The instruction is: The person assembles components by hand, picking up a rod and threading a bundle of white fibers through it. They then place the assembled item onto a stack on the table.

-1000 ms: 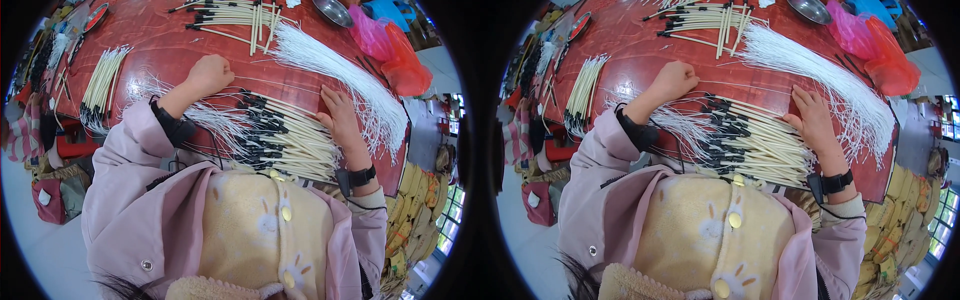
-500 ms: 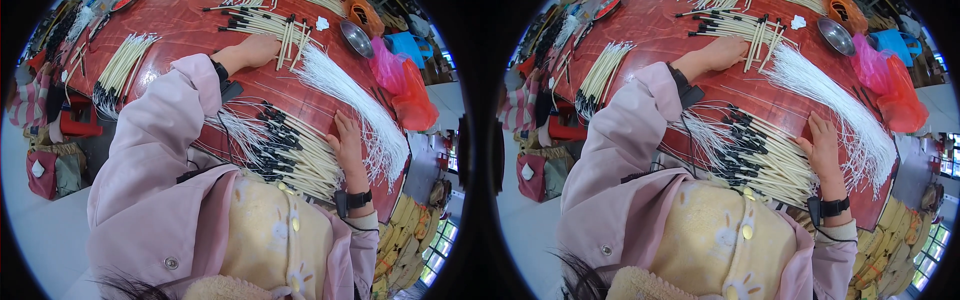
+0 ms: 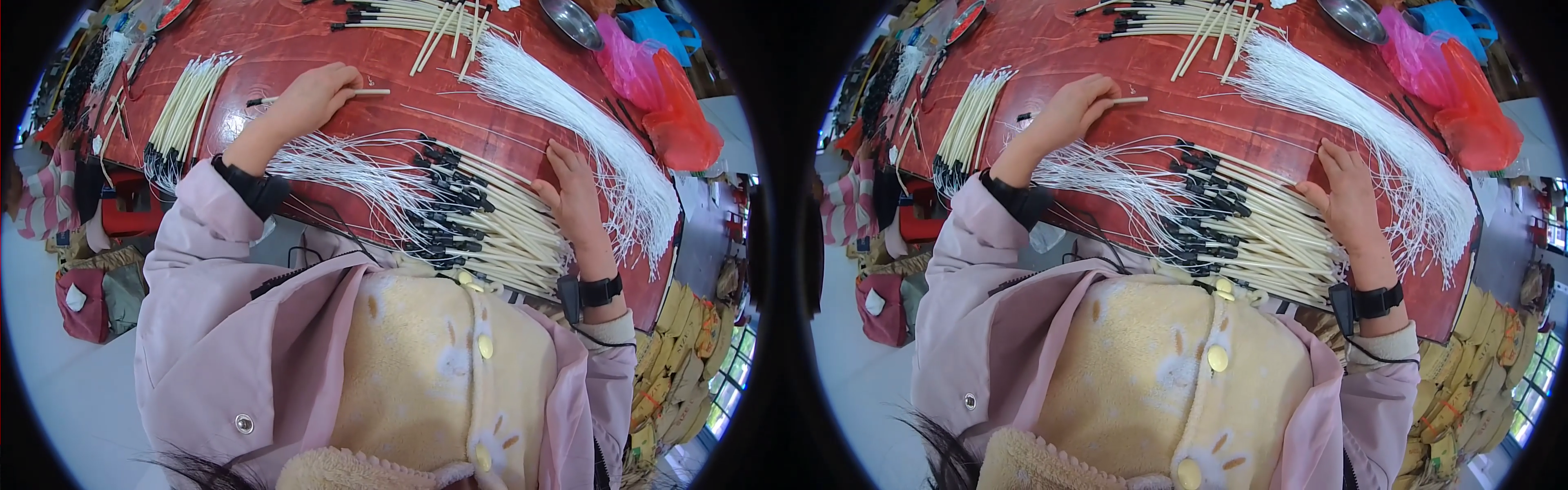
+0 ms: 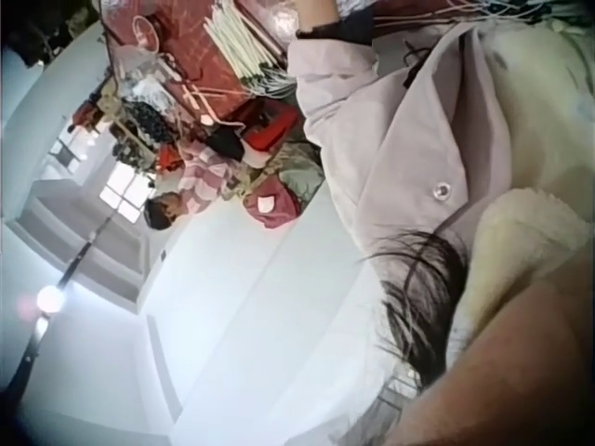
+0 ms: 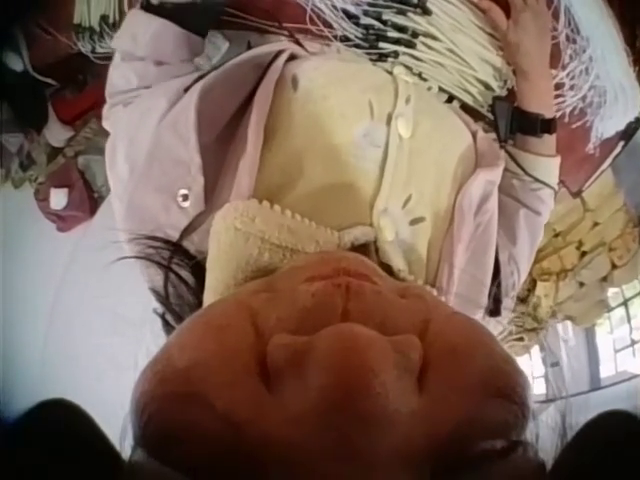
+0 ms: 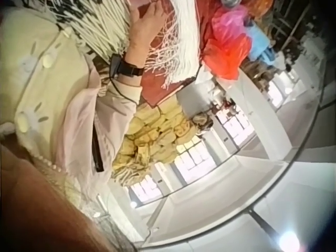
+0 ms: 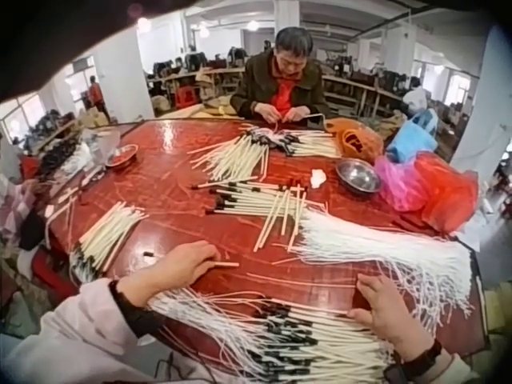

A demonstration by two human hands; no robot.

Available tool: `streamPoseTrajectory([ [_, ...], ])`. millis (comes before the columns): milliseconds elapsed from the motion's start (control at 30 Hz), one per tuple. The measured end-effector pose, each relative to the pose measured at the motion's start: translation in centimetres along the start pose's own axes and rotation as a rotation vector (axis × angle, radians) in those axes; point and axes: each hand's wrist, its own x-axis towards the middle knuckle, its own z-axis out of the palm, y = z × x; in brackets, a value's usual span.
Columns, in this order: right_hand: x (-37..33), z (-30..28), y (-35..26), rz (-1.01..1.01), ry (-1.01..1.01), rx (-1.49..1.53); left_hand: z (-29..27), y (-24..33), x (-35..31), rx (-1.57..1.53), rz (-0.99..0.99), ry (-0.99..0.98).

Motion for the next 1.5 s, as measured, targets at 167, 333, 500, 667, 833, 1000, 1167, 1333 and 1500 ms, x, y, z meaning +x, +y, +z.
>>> streamPoseTrajectory([
  [167,0.0,0.2,-0.1,0.029,-0.009,-0.009,0.9,1.7,-0.5,-0.008,-0.055,-0.023],
  [333,0.0,0.4,-0.1,0.032,-0.001,-0.024,1.3,1.3,-0.1,0.011,-0.054,-0.012],
  [500,0.0,0.5,-0.4,0.059,-0.007,-0.039,1.5,1.0,0.1,0.016,-0.042,-0.009],
  [667,0.1,0.4,-0.4,0.050,-0.007,-0.043,1.7,1.0,0.1,0.018,-0.046,-0.004],
  [833,0.3,0.2,-0.7,0.057,-0.022,-0.063,1.6,1.4,0.3,0.030,-0.046,-0.015],
  [1000,0.3,0.1,-0.5,0.053,-0.021,-0.074,1.7,1.3,0.4,0.047,-0.059,-0.023],
  [1167,0.5,0.2,-0.4,0.045,-0.008,-0.080,1.6,0.9,0.5,0.063,-0.058,-0.004],
  [1333,0.5,0.3,-0.6,0.052,-0.003,-0.081,1.7,0.6,0.6,0.085,-0.045,-0.004],
  [1500,0.5,0.3,-0.5,0.051,0.010,-0.083,1.7,1.1,0.7,0.081,-0.043,0.004],
])
